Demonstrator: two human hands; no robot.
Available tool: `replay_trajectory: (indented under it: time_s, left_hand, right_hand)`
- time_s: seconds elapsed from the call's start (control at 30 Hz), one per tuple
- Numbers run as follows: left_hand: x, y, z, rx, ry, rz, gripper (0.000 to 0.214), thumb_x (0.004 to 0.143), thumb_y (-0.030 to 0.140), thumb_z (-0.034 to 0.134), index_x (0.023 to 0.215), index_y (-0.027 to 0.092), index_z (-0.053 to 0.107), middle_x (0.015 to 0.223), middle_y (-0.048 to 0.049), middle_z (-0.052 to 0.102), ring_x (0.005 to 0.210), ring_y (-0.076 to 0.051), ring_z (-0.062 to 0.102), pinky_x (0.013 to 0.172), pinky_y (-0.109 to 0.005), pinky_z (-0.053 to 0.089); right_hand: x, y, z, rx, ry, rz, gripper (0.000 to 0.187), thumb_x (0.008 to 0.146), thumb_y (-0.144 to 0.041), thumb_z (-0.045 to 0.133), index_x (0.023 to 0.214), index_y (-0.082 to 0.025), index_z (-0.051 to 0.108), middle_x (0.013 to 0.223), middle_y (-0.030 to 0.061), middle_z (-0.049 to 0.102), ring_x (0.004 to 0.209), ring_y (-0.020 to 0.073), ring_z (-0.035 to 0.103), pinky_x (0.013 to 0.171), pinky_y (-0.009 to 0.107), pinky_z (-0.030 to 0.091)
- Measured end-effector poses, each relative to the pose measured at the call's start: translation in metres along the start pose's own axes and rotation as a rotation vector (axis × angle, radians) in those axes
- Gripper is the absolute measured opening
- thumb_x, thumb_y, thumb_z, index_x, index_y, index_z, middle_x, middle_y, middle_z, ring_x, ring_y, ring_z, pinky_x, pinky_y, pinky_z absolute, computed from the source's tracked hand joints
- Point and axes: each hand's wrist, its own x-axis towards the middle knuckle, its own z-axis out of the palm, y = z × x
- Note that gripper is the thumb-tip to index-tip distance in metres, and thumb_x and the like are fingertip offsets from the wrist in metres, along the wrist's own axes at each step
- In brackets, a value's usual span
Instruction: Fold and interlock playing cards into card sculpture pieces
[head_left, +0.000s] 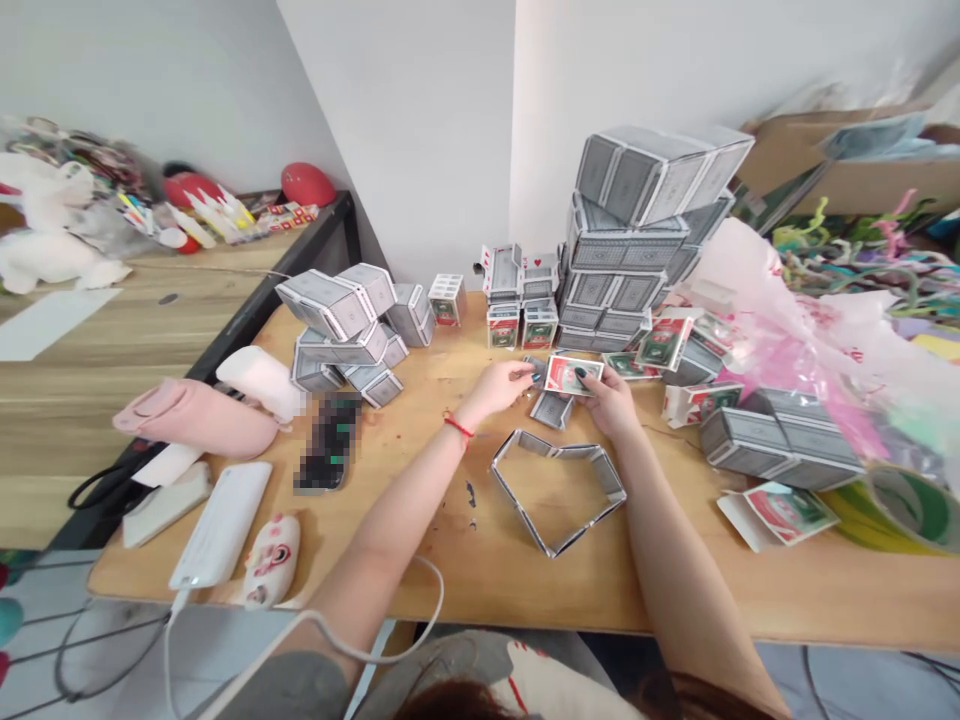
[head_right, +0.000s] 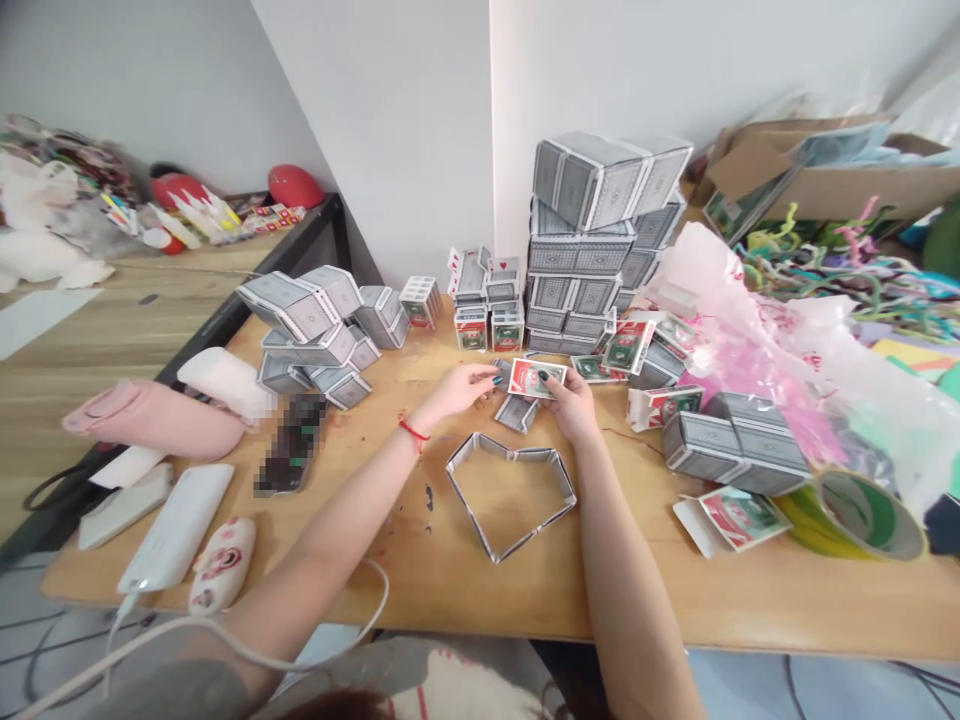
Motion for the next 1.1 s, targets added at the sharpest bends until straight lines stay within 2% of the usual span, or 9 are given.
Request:
replay_trajectory:
  time_s: [0.07,0.17,0.3,0.4,0.73,0.9,1.1]
  left_hand:
    - [0.014,-0.009,0.015,-0.111,0.048,0.005,0.027,0.075,0.020,0.057,0.099,0.013,0.066,0.095,-0.0104,0.068,0.076,-0.016,0.060,0.078,-0.032,0.046]
    - [0.021,-0.020,0.027,-0.350,0.041,-0.034,0.028,0.076,0.020,0.057,0.102,0.013,0.065,0.104,-0.0102,0.066,0.082,-0.017,0.061,0.080,-0.034,0.047]
    - [0.019,-0.031,0.028,-0.607,0.007,-0.084,0.029,0.074,0.018,0.060,0.102,0.013,0.065,0.106,-0.0095,0.065,0.085,-0.017,0.062,0.086,-0.036,0.047]
    - [0.019,-0.034,0.023,-0.704,-0.054,-0.123,0.032,0.070,0.016,0.066,0.102,0.013,0.065,0.105,-0.0095,0.066,0.089,-0.018,0.063,0.092,-0.039,0.044]
    - [0.024,-0.036,0.009,-0.828,-0.197,-0.130,0.036,0.061,0.014,0.074,0.095,0.013,0.066,0.099,-0.0100,0.068,0.097,-0.020,0.061,0.097,-0.041,0.039]
    - [0.026,-0.036,0.008,-0.841,-0.178,-0.140,0.033,0.063,0.014,0.073,0.095,0.013,0.067,0.098,-0.0093,0.068,0.094,-0.019,0.062,0.097,-0.041,0.039]
    - [0.027,-0.032,0.009,-0.813,-0.181,-0.151,0.029,0.065,0.016,0.072,0.093,0.012,0.066,0.097,-0.0094,0.068,0.088,-0.018,0.064,0.095,-0.040,0.041]
  right_hand:
    - [0.000,0.001,0.002,-0.015,0.020,-0.007,0.029,0.061,-0.036,0.074,0.081,-0.022,0.059,0.085,0.0019,0.069,0.073,0.0214,0.066,0.060,0.036,0.058]
    - [-0.002,0.002,0.005,-0.038,0.075,-0.032,0.030,0.061,-0.038,0.074,0.082,-0.022,0.060,0.085,0.0014,0.069,0.073,0.0217,0.066,0.059,0.036,0.058]
    - [-0.005,0.003,0.008,-0.074,0.094,-0.037,0.032,0.061,-0.040,0.073,0.084,-0.022,0.061,0.085,0.0024,0.069,0.073,0.0223,0.066,0.059,0.036,0.058]
    - [-0.006,0.002,0.009,-0.097,0.075,-0.016,0.031,0.061,-0.040,0.073,0.084,-0.022,0.062,0.085,0.0028,0.069,0.072,0.0226,0.066,0.058,0.036,0.058]
    - [-0.004,0.000,0.010,-0.106,0.020,0.021,0.031,0.062,-0.039,0.073,0.085,-0.022,0.062,0.085,0.0030,0.070,0.072,0.0230,0.066,0.057,0.035,0.057]
    - [-0.003,0.001,0.008,-0.110,0.017,0.024,0.028,0.063,-0.039,0.073,0.083,-0.022,0.063,0.080,0.0019,0.069,0.066,0.0217,0.065,0.055,0.035,0.056]
    - [-0.002,0.003,0.007,-0.082,0.014,0.024,0.029,0.064,-0.038,0.073,0.086,-0.023,0.063,0.085,0.0017,0.068,0.072,0.0211,0.064,0.059,0.036,0.058]
